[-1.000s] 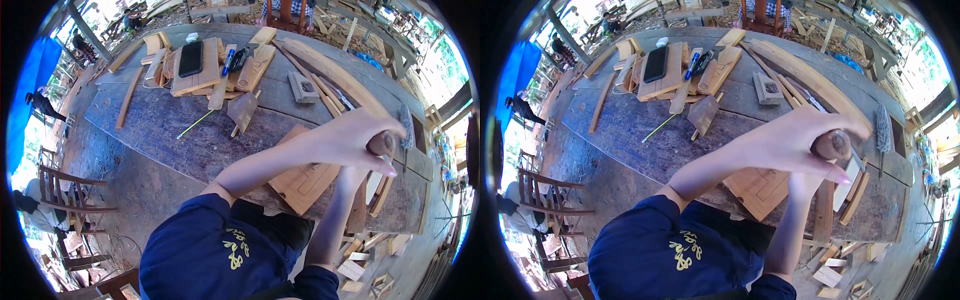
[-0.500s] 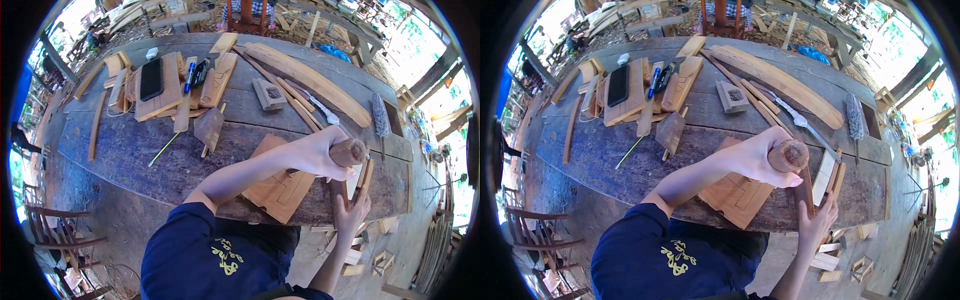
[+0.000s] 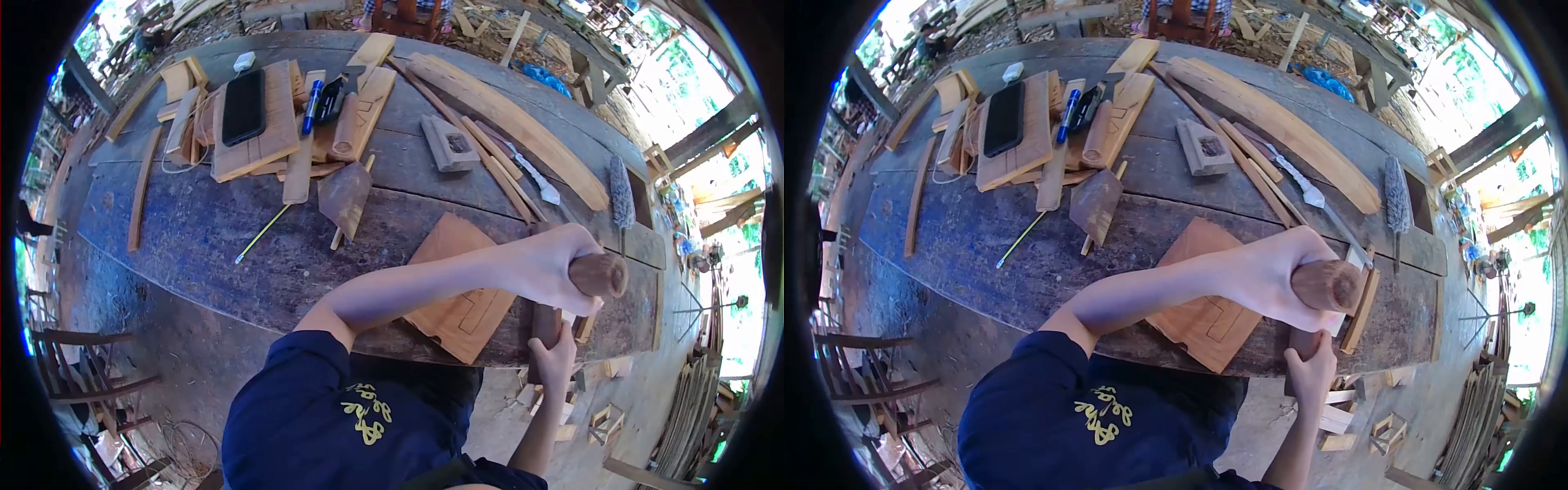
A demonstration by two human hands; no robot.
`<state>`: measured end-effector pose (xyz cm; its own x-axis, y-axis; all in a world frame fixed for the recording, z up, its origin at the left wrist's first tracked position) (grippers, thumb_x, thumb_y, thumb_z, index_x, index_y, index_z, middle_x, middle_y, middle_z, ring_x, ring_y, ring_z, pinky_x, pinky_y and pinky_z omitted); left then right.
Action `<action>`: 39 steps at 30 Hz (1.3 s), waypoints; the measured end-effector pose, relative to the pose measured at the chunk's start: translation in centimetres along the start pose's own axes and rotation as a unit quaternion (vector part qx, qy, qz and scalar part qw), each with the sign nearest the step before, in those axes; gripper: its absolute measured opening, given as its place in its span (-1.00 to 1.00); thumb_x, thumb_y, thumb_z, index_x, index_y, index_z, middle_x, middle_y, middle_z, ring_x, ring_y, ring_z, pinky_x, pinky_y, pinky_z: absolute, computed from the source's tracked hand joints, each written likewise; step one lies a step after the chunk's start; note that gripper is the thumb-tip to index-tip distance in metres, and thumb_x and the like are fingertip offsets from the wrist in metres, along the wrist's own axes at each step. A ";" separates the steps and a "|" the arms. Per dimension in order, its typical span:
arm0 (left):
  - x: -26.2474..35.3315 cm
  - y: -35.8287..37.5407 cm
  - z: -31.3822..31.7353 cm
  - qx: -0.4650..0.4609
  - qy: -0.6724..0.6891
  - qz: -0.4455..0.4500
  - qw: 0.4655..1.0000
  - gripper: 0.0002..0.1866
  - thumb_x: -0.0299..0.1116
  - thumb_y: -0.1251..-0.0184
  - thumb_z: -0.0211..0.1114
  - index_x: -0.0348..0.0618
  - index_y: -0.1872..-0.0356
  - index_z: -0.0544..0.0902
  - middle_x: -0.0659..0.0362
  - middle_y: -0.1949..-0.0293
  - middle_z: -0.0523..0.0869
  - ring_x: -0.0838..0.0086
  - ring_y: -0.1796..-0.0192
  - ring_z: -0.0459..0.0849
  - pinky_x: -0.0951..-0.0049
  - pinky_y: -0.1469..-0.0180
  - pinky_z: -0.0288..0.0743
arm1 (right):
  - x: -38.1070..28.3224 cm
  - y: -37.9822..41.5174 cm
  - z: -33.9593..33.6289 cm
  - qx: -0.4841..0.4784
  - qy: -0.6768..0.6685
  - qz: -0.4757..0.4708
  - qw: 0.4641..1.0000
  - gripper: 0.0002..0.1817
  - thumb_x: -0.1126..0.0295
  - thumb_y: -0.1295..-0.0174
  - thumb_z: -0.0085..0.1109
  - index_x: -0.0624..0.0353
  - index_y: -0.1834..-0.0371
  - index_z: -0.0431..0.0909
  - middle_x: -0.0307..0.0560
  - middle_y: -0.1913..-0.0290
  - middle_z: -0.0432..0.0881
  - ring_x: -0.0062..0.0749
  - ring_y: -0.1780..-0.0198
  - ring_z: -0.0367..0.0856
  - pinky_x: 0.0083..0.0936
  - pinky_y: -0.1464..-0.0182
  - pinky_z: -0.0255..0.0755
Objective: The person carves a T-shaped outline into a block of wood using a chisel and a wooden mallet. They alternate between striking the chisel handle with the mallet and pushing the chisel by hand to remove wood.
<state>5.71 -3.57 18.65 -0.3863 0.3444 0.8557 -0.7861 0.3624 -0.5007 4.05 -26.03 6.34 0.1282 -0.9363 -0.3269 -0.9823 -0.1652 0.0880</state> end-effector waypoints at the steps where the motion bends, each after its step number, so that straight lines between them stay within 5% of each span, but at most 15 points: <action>1: -0.1 0.0 -0.1 -0.004 -0.011 -0.003 1.000 -0.78 -0.41 0.03 0.32 -0.32 0.61 0.48 0.29 0.70 0.45 0.65 0.59 0.36 0.48 0.52 0.22 | 0.4 0.5 0.3 -0.008 -0.214 0.001 0.977 -0.47 0.42 0.06 0.24 0.24 -0.04 0.34 0.04 0.31 0.59 -0.05 0.26 0.61 -0.23 0.16 0.47; 3: 0.0 0.2 -0.4 -0.011 -0.020 -0.008 1.000 -0.78 -0.40 0.03 0.32 -0.32 0.62 0.48 0.30 0.70 0.45 0.65 0.60 0.35 0.49 0.53 0.21 | -1.3 2.3 -0.7 -0.089 -0.504 0.107 0.852 -0.57 0.50 -0.08 0.21 0.22 -0.04 0.33 -0.13 0.38 0.51 -0.45 0.49 0.56 -0.53 0.45 0.48; 6: 0.2 0.1 -0.4 -0.038 -0.028 -0.024 0.999 -0.80 -0.42 -0.05 0.34 -0.26 0.58 0.49 0.38 0.64 0.46 0.76 0.50 0.35 0.57 0.48 0.24 | -1.9 4.4 -0.9 -0.106 -0.626 0.087 0.768 -0.50 0.50 -0.05 0.24 0.22 -0.08 0.29 -0.14 0.42 0.48 -0.50 0.58 0.51 -0.57 0.57 0.44; 10: 0.3 0.0 -0.5 -0.023 -0.038 -0.021 0.999 -0.80 -0.38 -0.05 0.38 -0.24 0.56 0.54 0.37 0.62 0.51 0.76 0.50 0.39 0.57 0.47 0.25 | -0.2 5.9 -1.3 -0.065 -0.473 0.077 0.875 -0.42 0.59 0.03 0.22 0.26 -0.11 0.24 -0.11 0.40 0.50 -0.42 0.56 0.56 -0.55 0.53 0.50; 15: 0.4 0.2 -0.3 -0.030 -0.007 -0.040 0.999 -0.82 -0.39 -0.07 0.38 -0.24 0.54 0.56 0.37 0.59 0.55 0.74 0.49 0.44 0.58 0.45 0.28 | -1.1 6.6 -4.6 0.037 -0.660 0.028 0.749 -0.31 0.22 0.07 0.17 0.36 -0.14 0.25 0.07 0.24 0.47 -0.24 0.45 0.59 -0.40 0.53 0.53; 16: 0.3 0.2 0.0 -0.036 -0.004 -0.040 0.999 -0.82 -0.39 -0.07 0.38 -0.24 0.54 0.56 0.37 0.59 0.55 0.74 0.49 0.44 0.58 0.45 0.28 | 1.0 6.7 -4.8 -0.022 -0.676 0.012 0.736 -0.26 0.31 0.02 0.09 0.37 -0.29 0.18 0.12 0.11 0.48 -0.22 0.21 0.60 -0.38 0.25 0.55; 18: -0.1 0.1 0.1 0.007 0.003 0.002 1.000 -0.82 -0.41 -0.04 0.31 -0.25 0.59 0.51 0.39 0.66 0.45 0.75 0.55 0.36 0.55 0.51 0.21 | 4.4 6.5 -5.9 0.096 -0.420 0.044 0.901 -0.21 0.43 -0.03 0.05 0.36 -0.41 0.05 0.14 -0.03 0.47 -0.23 -0.02 0.52 -0.39 -0.06 0.42; 21: -1.1 0.1 0.2 0.004 -0.022 -0.011 1.000 -0.82 -0.41 -0.05 0.31 -0.25 0.58 0.51 0.40 0.66 0.44 0.76 0.54 0.34 0.55 0.50 0.20 | -1.5 6.7 -10.4 0.120 -0.201 -0.069 0.970 -0.28 0.49 -0.12 0.00 0.37 -0.41 0.04 0.13 -0.13 0.44 -0.28 -0.18 0.39 -0.43 -0.22 0.24; 26: -1.6 0.3 0.1 -0.012 -0.041 -0.052 0.998 -0.83 -0.39 -0.10 0.37 -0.23 0.51 0.57 0.42 0.62 0.48 0.80 0.52 0.34 0.59 0.50 0.17 | 0.0 9.2 -16.7 0.250 -0.308 -0.056 0.916 -0.33 0.18 -0.35 0.05 0.35 -0.37 0.06 0.05 0.15 0.49 -0.38 0.24 0.47 -0.48 0.21 0.41; 28: -1.7 0.2 -0.1 -0.004 -0.038 -0.061 0.997 -0.83 -0.39 -0.11 0.36 -0.23 0.52 0.56 0.42 0.62 0.47 0.80 0.53 0.33 0.59 0.51 0.16 | -3.0 8.9 -20.3 0.312 -0.279 -0.225 0.880 -0.39 0.12 -0.39 -0.03 0.40 -0.27 0.11 0.07 0.26 0.49 -0.43 0.36 0.45 -0.48 0.30 0.39; 29: -1.8 0.2 -0.1 -0.009 -0.044 -0.055 0.997 -0.83 -0.38 -0.11 0.36 -0.23 0.52 0.56 0.42 0.62 0.47 0.80 0.53 0.33 0.59 0.51 0.16 | -5.2 8.9 -20.7 0.379 -0.304 -0.204 0.850 -0.26 0.05 -0.38 -0.08 0.40 -0.39 -0.06 0.02 0.32 0.45 -0.44 0.38 0.40 -0.52 0.32 0.34; 32: -1.7 0.3 0.1 -0.020 -0.043 -0.047 0.998 -0.83 -0.39 -0.10 0.35 -0.24 0.52 0.56 0.42 0.61 0.48 0.80 0.52 0.34 0.60 0.49 0.17 | -6.1 9.0 -21.5 0.361 -0.199 -0.205 0.888 -0.35 0.10 -0.38 -0.07 0.43 -0.32 0.11 0.01 0.33 0.46 -0.47 0.38 0.39 -0.54 0.30 0.35; 34: -2.1 0.3 0.5 -0.023 -0.036 -0.043 0.998 -0.84 -0.40 -0.10 0.34 -0.25 0.51 0.56 0.41 0.61 0.48 0.80 0.51 0.34 0.60 0.48 0.18 | -8.1 9.2 -21.6 0.299 -0.130 -0.162 0.931 -0.34 0.12 -0.35 0.01 0.43 -0.32 0.13 0.18 0.04 0.50 -0.32 0.17 0.52 -0.42 0.10 0.40; 36: -2.6 0.3 0.8 -0.030 -0.045 -0.008 0.998 -0.85 -0.44 -0.06 0.33 -0.28 0.53 0.55 0.39 0.61 0.48 0.78 0.49 0.35 0.59 0.46 0.22 | -12.9 8.0 -20.2 0.152 0.033 -0.246 0.957 -0.38 0.50 -0.03 0.14 0.41 -0.25 0.34 -0.02 0.03 0.57 -0.48 0.24 0.53 -0.53 0.11 0.42; 39: -2.3 0.3 0.9 -0.033 -0.086 -0.001 0.996 -0.87 -0.46 -0.02 0.31 -0.30 0.54 0.55 0.37 0.61 0.49 0.78 0.47 0.37 0.57 0.44 0.28 | -10.9 8.4 -22.0 0.236 0.134 -0.225 0.936 -0.38 0.49 -0.07 0.17 0.40 -0.27 0.31 0.08 -0.04 0.58 -0.30 0.15 0.60 -0.49 0.01 0.42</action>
<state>5.94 -5.01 16.61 -0.4668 0.1928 0.8631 -0.7553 0.4207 -0.5025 -2.62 -24.04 31.35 0.5114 -0.8590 0.0226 -0.7628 -0.4659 -0.4484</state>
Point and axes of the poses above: each hand's wrist, its own y-axis away from the middle knuckle, its own z-axis out of the palm, x = y × z, the point moved 4 cm from there along -y, towards the middle knuckle
